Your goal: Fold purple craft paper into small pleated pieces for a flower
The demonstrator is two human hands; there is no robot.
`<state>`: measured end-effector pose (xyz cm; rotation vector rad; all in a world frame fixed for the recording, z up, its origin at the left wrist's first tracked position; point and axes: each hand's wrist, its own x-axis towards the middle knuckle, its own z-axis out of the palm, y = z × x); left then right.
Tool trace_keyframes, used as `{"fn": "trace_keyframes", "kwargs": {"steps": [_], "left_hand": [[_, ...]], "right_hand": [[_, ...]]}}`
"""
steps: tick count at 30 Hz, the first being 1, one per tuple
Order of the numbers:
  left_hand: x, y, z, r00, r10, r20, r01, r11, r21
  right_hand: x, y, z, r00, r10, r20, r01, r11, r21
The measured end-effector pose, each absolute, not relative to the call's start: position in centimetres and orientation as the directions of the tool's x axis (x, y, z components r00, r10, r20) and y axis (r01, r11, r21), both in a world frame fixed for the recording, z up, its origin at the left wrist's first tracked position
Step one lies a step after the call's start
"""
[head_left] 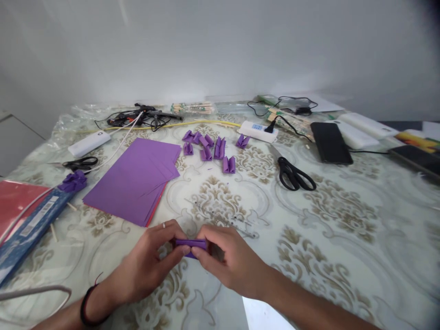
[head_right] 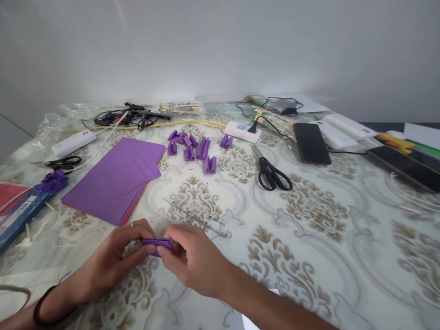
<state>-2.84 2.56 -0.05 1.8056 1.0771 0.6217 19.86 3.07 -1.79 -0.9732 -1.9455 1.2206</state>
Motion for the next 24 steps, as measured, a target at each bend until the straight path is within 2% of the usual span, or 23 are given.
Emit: {"fn": "trace_keyframes", "kwargs": {"steps": [8,24], "left_hand": [[-2.87,2.13,0.22,0.500,0.863,-0.068,0.448,-0.190,0.874],[-2.78,2.15,0.09,0.443,0.895,-0.053,0.465,-0.179,0.867]], "right_hand": [[19.84,3.05,-1.92,-0.530,0.833,0.157,0.226,0.318,-0.921],[19.89,3.03,-1.72,-0.505,0.851,0.141,0.243,0.297,-0.924]]}}
